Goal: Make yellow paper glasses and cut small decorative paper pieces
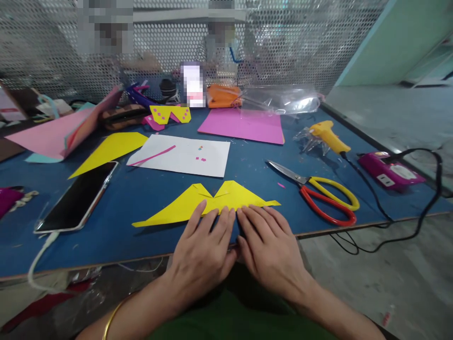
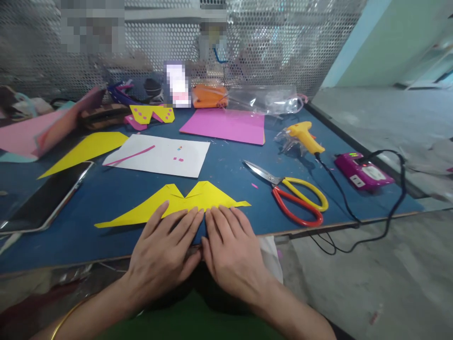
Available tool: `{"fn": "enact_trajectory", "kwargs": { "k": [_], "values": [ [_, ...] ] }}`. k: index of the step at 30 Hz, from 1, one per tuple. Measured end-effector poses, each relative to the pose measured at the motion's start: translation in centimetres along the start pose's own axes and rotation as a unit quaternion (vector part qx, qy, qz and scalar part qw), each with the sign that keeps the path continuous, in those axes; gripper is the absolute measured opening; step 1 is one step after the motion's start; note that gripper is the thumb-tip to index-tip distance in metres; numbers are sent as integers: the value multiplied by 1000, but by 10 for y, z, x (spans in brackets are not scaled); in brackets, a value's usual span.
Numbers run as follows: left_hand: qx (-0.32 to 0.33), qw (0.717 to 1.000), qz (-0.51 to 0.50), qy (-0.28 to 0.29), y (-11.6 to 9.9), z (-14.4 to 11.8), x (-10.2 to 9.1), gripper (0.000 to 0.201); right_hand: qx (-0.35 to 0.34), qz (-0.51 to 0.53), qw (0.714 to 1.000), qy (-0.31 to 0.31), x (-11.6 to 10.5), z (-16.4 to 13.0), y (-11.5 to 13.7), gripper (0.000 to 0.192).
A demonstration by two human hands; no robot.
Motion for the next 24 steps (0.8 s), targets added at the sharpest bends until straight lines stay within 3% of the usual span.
{"fn": "enact_trajectory", "kwargs": {
  "k": [6, 12, 17, 24],
  "values": [
    [-13, 1000, -11, -22, 5, -7, -1, 44, 14, 1, 1000, -20, -1, 10, 1, 32],
    [17, 1000, -16, -15, 0, -6, 2, 46, -10, -23, 999, -41, -1, 15, 8, 26],
    [-5, 999, -44, -13, 4, -4, -1, 45, 23, -3, 999, -31, 2, 10, 7, 32],
    [-5, 992, -124, 38, 18, -13, -4, 48, 4, 18, 999, -39, 11, 2, 18, 44]
  ]
}}
Point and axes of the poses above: each hand's wrist, its own z-axis towards the middle knuckle, its own x-axis out of the palm, y = z × x, the point moved 10 cm from there along z, towards the middle knuckle, and after that the axes turned 5 degrees about -y, right-handed, at the moved point
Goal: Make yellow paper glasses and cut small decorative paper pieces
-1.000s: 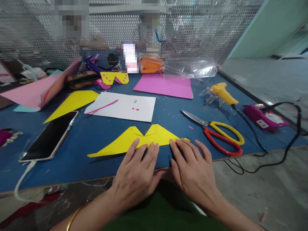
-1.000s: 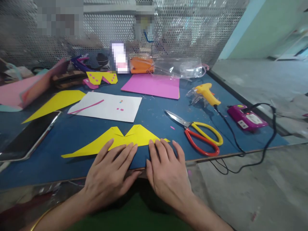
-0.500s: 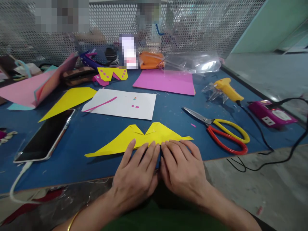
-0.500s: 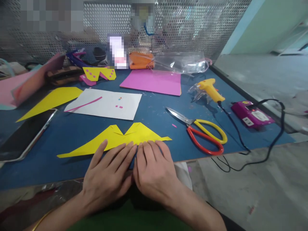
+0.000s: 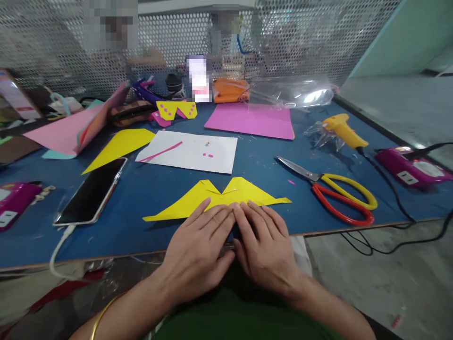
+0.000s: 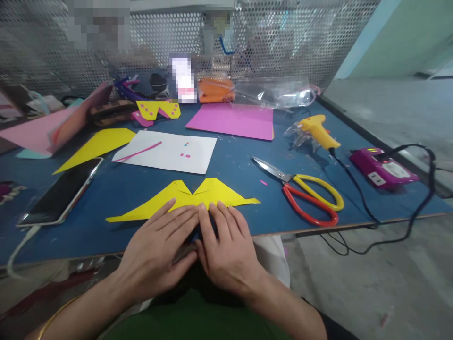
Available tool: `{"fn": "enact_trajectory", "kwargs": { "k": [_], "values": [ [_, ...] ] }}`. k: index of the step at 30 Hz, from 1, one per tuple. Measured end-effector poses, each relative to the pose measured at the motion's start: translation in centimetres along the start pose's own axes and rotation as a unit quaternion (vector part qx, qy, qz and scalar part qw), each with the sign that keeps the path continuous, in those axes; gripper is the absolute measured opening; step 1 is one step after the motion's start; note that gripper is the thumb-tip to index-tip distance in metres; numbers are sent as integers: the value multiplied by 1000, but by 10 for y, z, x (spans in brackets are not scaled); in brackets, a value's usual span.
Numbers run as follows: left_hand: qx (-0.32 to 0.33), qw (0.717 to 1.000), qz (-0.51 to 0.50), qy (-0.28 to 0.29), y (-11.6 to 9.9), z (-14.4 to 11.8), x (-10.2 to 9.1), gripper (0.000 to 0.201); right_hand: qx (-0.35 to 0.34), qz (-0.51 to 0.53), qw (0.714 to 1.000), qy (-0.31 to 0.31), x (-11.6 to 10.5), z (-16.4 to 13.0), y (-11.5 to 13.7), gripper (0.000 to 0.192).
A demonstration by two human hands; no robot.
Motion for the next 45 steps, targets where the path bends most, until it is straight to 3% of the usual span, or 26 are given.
{"fn": "enact_trajectory", "kwargs": {
  "k": [3, 6, 12, 27, 38, 45],
  "values": [
    [-68, 997, -6, -40, 24, -6, -17, 41, 0, -10, 1000, 27, 4, -3, -1, 47],
    [-147, 986, 10, -79, 47, -10, -30, 22, 2, -11, 999, 45, 5, -4, -2, 47],
    [-199, 977, 2, -71, 60, -4, -29, 7, 20, 1, 997, 79, 9, -2, -5, 49],
    [-233, 972, 10, 2, 76, 11, -18, 19, 24, 4, 994, 110, 11, 2, -7, 48],
    [-214, 976, 25, -19, 72, 10, -22, 20, -34, 32, 997, 58, 15, 17, 23, 49],
    [-216, 976, -2, -30, 75, 7, -27, 20, -42, 26, 998, 44, 19, 17, 27, 48]
  ]
}}
Point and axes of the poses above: each hand's wrist, its own z-axis towards the middle knuckle, its own x-axis out of the palm, y = z × x, the point moved 10 cm from there along z, towards the middle knuckle, and after that the axes turned 5 degrees about -y, right-handed, at the moved point
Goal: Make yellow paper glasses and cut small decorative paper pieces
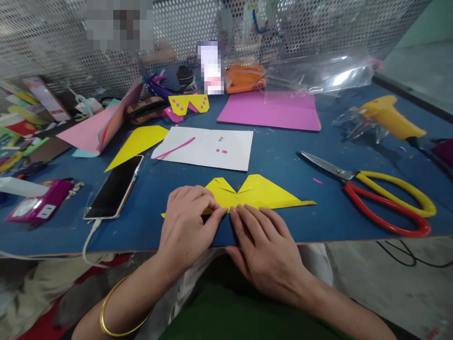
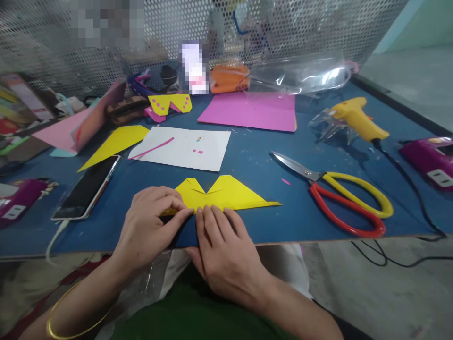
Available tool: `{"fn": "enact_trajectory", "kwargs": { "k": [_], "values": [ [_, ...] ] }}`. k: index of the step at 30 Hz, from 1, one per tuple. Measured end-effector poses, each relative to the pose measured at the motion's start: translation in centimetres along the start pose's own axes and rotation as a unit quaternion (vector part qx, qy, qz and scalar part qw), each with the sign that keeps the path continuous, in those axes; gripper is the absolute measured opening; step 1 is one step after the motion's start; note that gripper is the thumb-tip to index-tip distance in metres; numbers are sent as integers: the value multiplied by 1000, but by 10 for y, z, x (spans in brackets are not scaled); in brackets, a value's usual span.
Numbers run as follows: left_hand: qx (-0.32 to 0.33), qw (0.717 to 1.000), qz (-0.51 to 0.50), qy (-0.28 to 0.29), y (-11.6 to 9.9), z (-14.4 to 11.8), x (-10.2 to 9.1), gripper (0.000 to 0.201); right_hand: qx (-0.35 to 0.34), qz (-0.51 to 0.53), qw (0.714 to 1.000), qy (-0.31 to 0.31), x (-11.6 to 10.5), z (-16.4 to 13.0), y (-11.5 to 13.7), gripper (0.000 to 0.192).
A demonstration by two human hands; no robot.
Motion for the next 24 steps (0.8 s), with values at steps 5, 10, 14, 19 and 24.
{"fn": "enact_trajectory", "kwargs": {
  "k": [5, 10, 14, 19, 24],
  "values": [
    [-4, 1000, -1, 6, 7, 0, -6, 18, -11, 5, 1000, -9, -2, -2, -2, 47],
    [-16, 999, -18, 25, 13, 1, -4, 19, -7, 5, 1000, -11, -3, -1, -3, 46],
    [-24, 998, -28, 42, 18, 2, -1, 18, -9, 3, 1000, -7, -3, -2, -4, 46],
    [-21, 999, -25, 40, 18, 2, -2, 18, -5, 5, 1000, -2, -2, -4, -5, 48],
    [-18, 999, -20, 25, 16, 0, -3, 17, 15, -3, 1000, 17, -1, 0, -2, 48]
  ]
}}
Point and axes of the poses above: each hand's wrist, its own z-axis towards the middle knuckle, its own x-axis out of the palm, y = z × x, the point moved 10 cm from there along z, towards the middle knuckle, and after that the axes turned 5 degrees about -y, right-handed, at the moved point
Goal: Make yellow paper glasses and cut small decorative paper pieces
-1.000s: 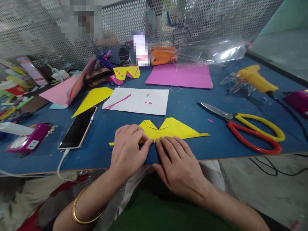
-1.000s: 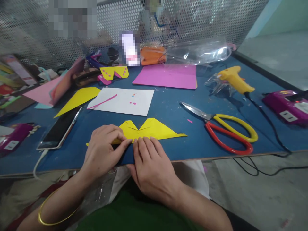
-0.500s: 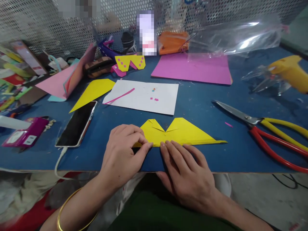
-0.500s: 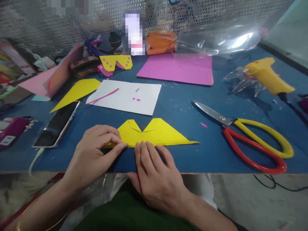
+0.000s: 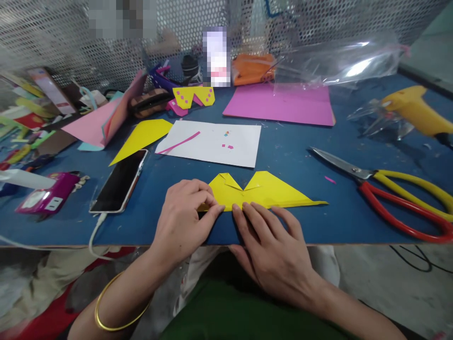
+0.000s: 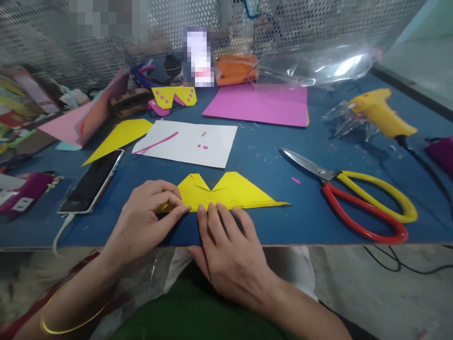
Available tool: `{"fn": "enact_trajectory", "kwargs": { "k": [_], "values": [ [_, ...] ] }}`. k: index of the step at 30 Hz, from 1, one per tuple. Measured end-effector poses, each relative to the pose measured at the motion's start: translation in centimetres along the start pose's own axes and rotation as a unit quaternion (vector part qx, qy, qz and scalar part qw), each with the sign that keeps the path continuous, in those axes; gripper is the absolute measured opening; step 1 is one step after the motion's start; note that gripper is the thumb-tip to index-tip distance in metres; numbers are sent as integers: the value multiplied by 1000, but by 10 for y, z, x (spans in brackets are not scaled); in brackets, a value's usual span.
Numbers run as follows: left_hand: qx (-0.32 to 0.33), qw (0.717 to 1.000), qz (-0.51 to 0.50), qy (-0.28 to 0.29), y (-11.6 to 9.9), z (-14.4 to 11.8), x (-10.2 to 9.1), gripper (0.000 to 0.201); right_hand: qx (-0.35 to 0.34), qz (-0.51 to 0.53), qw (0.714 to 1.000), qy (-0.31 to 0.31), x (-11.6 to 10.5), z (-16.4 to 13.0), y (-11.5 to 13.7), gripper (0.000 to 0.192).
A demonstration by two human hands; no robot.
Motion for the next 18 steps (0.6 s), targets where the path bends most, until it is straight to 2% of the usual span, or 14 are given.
{"fn": "enact_trajectory", "kwargs": {
  "k": [10, 18],
  "values": [
    [21, 997, 44, -63, -4, -8, -13, 18, -48, -12, 999, -23, 7, 8, 19, 47],
    [-22, 999, 3, -30, 16, -7, -15, 17, -38, 6, 999, -31, 3, 6, 15, 47]
  ]
}}
Point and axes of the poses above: each hand's wrist, its own z-axis towards the middle knuckle, its own x-axis out of the palm, y = z × x, the point moved 10 cm from there along z, towards the middle knuckle, and after that the axes turned 5 degrees about -y, right-handed, at the moved point
